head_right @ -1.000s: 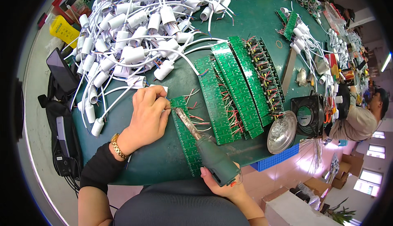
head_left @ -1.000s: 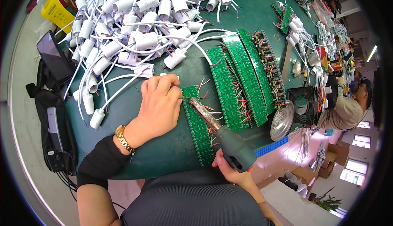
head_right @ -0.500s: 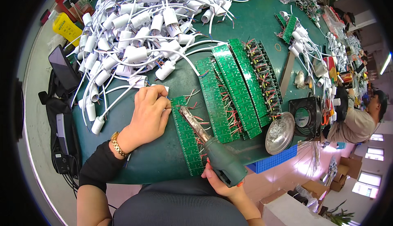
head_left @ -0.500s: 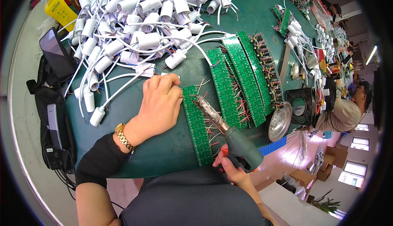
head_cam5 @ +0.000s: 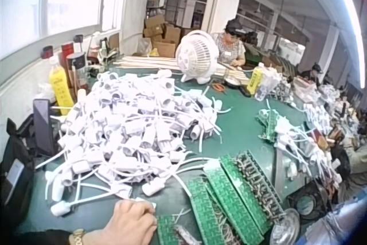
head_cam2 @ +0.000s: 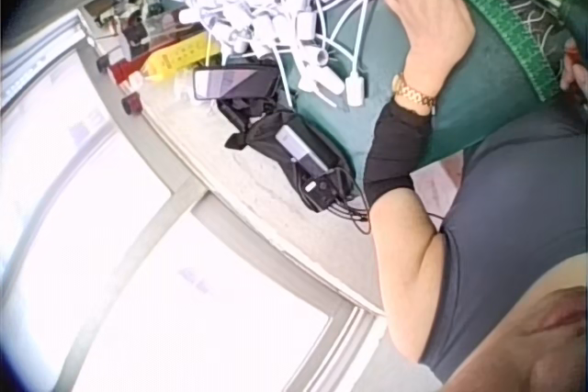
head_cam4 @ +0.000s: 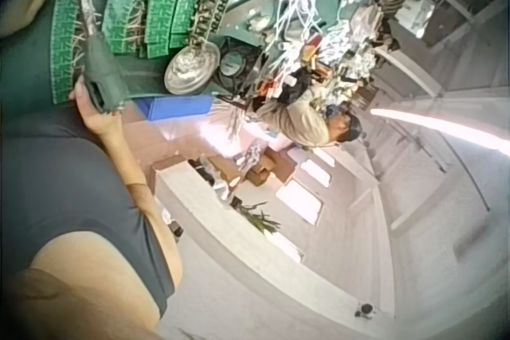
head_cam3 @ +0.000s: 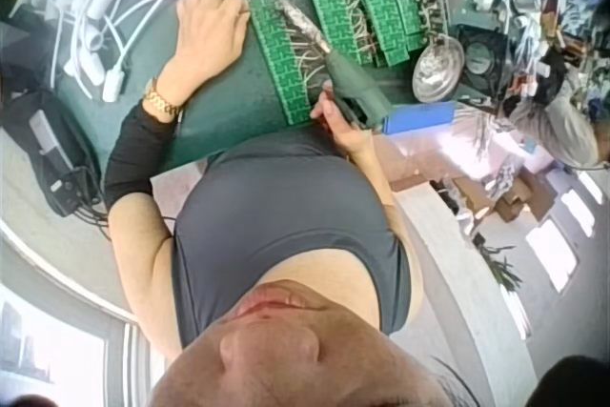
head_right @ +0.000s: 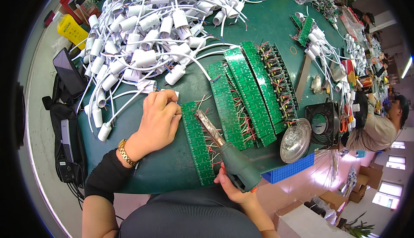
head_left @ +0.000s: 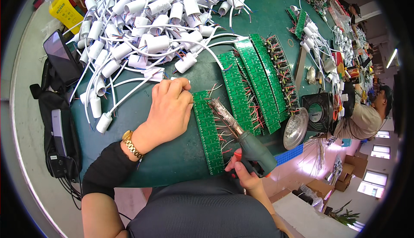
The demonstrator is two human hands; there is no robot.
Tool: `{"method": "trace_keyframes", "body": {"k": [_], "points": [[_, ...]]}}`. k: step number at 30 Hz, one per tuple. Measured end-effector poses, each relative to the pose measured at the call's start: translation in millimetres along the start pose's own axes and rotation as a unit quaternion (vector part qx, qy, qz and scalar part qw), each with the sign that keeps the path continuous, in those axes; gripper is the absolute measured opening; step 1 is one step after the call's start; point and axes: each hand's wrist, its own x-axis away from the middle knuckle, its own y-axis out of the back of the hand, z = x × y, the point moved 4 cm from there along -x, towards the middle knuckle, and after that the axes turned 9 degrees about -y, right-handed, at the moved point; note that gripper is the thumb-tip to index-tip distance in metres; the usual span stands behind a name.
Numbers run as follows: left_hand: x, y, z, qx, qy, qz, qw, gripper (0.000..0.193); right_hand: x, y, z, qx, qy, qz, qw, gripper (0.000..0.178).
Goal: The person solders wires from white electrical components onto green circuit boards using a soldering iron.
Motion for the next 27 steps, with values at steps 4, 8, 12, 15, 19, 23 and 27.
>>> {"method": "trace_keyframes", "body": {"k": [4,8,12,15,19,23,27], "points": [[0,0,0,0.003,-0.001,0.003,1.0,0.017,2,1,0,-0.008,-0.01,-0.004,1.0,0.036],[-1,1,0,0.005,-0.003,0.001,1.0,0.017,2,0,0,-0.025,-0.011,-0.008,1.0,0.037],[-1,1,0,0.004,-0.009,0.002,1.0,0.017,4,2,-1,-0.027,-0.003,-0.015,1.0,0.037],[-1,2,0,0.009,-0.013,-0.001,1.0,0.016,1,3,-2,-0.005,0.009,0.0,1.0,0.037],[-1,3,4,0.035,-0.005,0.007,0.999,0.02,-1,2,1,-0.01,0.006,-0.003,1.0,0.036],[2,7,11,0.105,-0.016,-0.001,0.994,0.024,1,4,3,-0.053,0.004,-0.019,0.998,0.035],[2,9,14,0.119,-0.017,0.017,0.993,0.018,2,10,0,-0.049,0.009,-0.009,0.999,0.035]]}}
